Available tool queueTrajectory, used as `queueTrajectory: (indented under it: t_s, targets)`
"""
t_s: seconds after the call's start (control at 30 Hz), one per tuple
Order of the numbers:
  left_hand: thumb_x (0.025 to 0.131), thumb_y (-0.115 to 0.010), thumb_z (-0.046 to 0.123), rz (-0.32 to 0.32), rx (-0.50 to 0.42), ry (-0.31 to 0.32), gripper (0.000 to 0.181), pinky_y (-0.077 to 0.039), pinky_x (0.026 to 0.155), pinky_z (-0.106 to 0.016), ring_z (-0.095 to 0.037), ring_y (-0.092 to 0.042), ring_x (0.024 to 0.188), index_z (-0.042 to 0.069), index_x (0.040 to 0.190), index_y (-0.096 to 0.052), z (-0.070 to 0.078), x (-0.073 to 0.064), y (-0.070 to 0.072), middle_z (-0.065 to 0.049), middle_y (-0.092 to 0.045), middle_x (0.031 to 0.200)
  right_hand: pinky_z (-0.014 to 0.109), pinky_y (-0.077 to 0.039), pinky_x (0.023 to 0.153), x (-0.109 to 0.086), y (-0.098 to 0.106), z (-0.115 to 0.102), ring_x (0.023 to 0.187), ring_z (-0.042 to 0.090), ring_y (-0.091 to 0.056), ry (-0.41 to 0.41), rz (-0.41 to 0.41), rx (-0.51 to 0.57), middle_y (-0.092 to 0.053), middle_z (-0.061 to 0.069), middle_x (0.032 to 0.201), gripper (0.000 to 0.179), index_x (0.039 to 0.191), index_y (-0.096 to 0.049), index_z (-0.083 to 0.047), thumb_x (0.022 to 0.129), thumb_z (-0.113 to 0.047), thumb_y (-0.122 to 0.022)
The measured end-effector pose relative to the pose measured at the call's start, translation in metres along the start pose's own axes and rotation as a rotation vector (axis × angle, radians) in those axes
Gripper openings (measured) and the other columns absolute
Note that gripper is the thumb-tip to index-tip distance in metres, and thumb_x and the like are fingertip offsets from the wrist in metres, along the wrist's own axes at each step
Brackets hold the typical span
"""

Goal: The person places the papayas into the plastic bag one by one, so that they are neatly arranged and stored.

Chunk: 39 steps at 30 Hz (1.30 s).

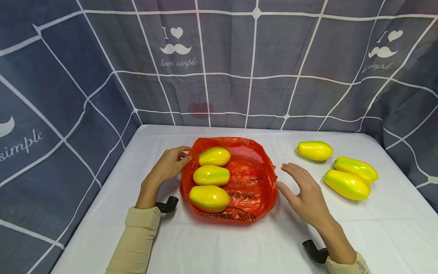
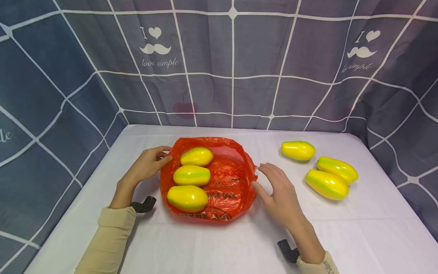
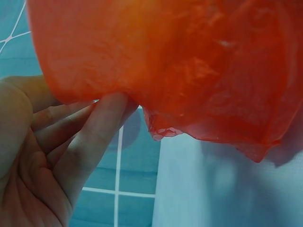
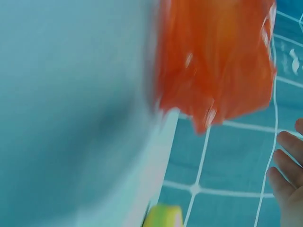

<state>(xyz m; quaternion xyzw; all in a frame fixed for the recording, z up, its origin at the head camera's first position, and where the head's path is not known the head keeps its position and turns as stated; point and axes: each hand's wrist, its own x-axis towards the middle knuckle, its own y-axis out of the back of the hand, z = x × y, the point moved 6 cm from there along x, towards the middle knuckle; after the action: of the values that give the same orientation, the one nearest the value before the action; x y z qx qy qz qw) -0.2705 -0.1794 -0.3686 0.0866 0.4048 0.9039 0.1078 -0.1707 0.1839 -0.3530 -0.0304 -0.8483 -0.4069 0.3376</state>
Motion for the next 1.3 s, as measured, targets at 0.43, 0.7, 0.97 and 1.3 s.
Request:
queueTrajectory:
  t_s: [0.43,0.7,0.97,1.3]
  targets:
    - [0.098,-0.06,0.018,0.013,-0.003,-0.032,0.039,-0.052,0.091,-0.048,-0.033,-0.066,0.101,0.003,0.134,-0.058,0.002,-0.001,0.002,-0.019,-0.068,0.114,0.048,-0.034,0.108,-0.025,0.052,0.048,0.118,0.045,-0.051,-0.134,-0.035,-0.103,-0.059,0.022,0.127,0.052,0.129,-0.059,0.001,0.082,-0.012,-0.079]
    - [0.099,-0.059,0.017,0.006,-0.005,-0.023,0.038,-0.053,0.09,-0.047,-0.033,-0.066,0.101,0.002,0.133,-0.058,0.0,-0.001,0.001,-0.019,-0.068,0.115,0.069,-0.03,0.099,-0.036,0.078,0.077,0.119,0.053,-0.046,-0.21,-0.058,-0.144,-0.054,0.029,0.13,0.054,0.132,-0.056,0.0,0.085,-0.015,-0.077]
    - [0.098,-0.06,0.016,0.007,0.003,-0.032,0.036,-0.052,0.091,-0.048,-0.034,-0.066,0.1,0.001,0.13,-0.06,0.0,-0.003,0.002,-0.019,-0.068,0.113,0.073,-0.03,0.091,-0.044,0.097,0.114,0.112,0.059,-0.043,-0.29,-0.121,-0.232,-0.05,0.037,0.125,0.055,0.13,-0.051,0.008,0.087,-0.019,-0.075]
    - [0.098,-0.06,0.016,0.009,0.012,-0.04,0.034,-0.052,0.09,-0.048,-0.033,-0.066,0.099,0.0,0.129,-0.061,0.0,-0.003,0.002,-0.019,-0.068,0.112,0.072,-0.022,0.103,-0.05,0.09,0.142,0.117,0.062,-0.037,-0.332,-0.197,-0.255,-0.041,0.042,0.13,0.067,0.135,-0.042,0.014,0.088,-0.02,-0.075]
